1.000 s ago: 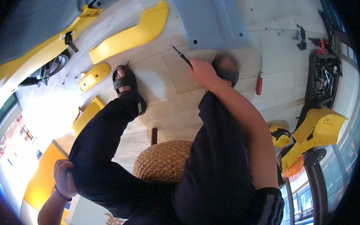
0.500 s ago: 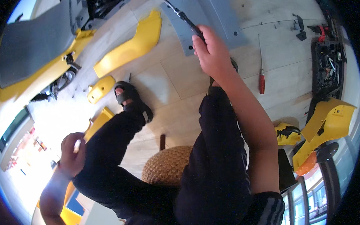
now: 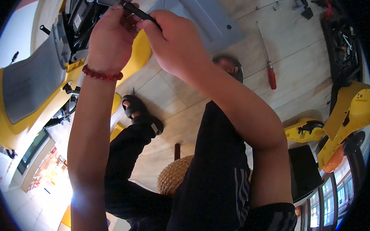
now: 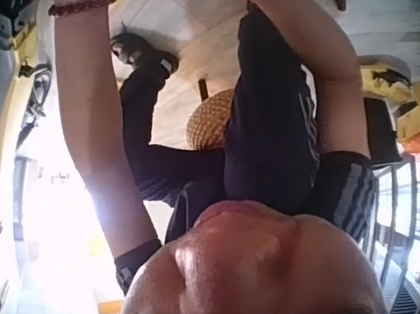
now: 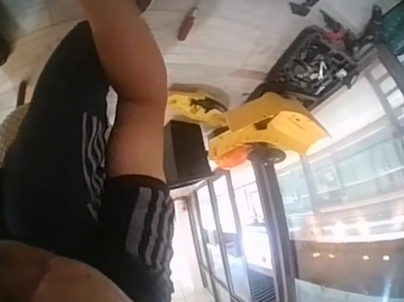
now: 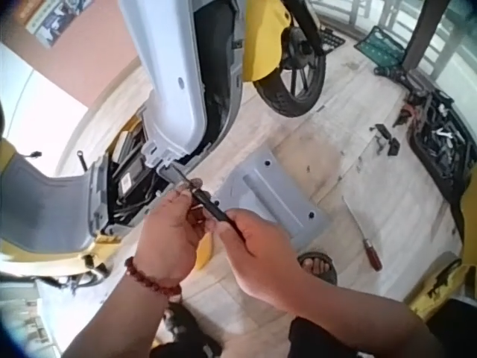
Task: Replacing or repairing parts of a yellow electric scooter, including body panels and cable inspection.
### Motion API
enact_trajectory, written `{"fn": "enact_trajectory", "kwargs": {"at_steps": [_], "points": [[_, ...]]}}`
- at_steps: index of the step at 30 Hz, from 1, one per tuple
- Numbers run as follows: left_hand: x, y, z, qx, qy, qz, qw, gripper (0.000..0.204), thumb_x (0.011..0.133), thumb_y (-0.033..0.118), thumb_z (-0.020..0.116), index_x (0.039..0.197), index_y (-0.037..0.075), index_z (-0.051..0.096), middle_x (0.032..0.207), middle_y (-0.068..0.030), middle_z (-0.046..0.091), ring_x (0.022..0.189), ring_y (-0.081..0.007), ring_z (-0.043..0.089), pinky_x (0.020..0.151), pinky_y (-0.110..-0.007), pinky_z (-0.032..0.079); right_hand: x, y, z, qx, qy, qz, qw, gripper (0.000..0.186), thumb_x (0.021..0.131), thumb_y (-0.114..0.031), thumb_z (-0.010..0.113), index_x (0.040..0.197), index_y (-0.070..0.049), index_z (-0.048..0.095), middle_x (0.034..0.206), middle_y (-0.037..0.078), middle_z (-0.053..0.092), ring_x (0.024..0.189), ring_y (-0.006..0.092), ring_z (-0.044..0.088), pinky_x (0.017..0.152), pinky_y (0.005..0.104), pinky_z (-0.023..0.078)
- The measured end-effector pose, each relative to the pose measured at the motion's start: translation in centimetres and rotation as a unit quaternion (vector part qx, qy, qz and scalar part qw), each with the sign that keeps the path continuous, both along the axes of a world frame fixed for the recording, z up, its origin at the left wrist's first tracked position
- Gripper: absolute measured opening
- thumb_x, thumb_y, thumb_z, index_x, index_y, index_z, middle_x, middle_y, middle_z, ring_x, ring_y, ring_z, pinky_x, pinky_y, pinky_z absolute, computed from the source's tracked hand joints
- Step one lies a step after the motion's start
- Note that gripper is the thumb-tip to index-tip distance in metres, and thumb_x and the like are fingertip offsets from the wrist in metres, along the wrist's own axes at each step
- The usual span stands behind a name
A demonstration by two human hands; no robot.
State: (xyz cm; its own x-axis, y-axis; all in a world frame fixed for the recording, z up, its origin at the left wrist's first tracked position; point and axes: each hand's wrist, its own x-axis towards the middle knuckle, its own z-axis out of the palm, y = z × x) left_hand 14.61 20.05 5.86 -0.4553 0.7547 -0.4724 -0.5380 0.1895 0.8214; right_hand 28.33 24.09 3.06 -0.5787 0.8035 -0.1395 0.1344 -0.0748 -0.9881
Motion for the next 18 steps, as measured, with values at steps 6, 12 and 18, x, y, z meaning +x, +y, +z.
{"fn": "enact_trajectory", "kwargs": {"at_steps": [6,12,18], "points": [[-3.0,-1.2,-1.2,0.035,-0.057,-0.014,0.998,0.025,0.095,0.019,0.044,0.111,0.001,0.053,0.096,-0.0092,0.059,0.081,-0.0193,0.055,0.075,-0.034,0.046,-1.6,-0.5,-0.2,-0.002,-0.007,0.021,1.0,0.022,0.088,-0.021,0.053,0.084,0.0,0.059,0.066,0.018,0.058,0.062,0.0346,0.058,0.056,0.04,0.044],[-2.4,-0.8,-1.0,-0.007,-0.029,0.027,0.999,0.017,0.096,0.012,0.043,0.101,0.004,0.056,0.075,-0.0031,0.058,0.064,-0.0142,0.054,0.061,-0.026,0.045,-2.3,-1.3,-0.7,-0.033,0.023,0.005,0.999,0.023,0.088,-0.021,0.053,0.085,0.001,0.059,0.066,0.019,0.058,0.063,0.0347,0.059,0.057,0.0395,0.044],[-1.7,-0.6,-0.3,-0.027,-0.001,0.023,0.999,0.019,0.097,0.019,0.044,0.099,0.004,0.057,0.073,-0.0037,0.057,0.063,-0.0151,0.054,0.061,-0.027,0.047,-2.2,-1.6,-1.1,-0.043,0.024,-0.002,0.999,0.022,0.088,-0.02,0.053,0.086,0.001,0.059,0.067,0.018,0.059,0.062,0.034,0.059,0.057,0.039,0.045]]}}
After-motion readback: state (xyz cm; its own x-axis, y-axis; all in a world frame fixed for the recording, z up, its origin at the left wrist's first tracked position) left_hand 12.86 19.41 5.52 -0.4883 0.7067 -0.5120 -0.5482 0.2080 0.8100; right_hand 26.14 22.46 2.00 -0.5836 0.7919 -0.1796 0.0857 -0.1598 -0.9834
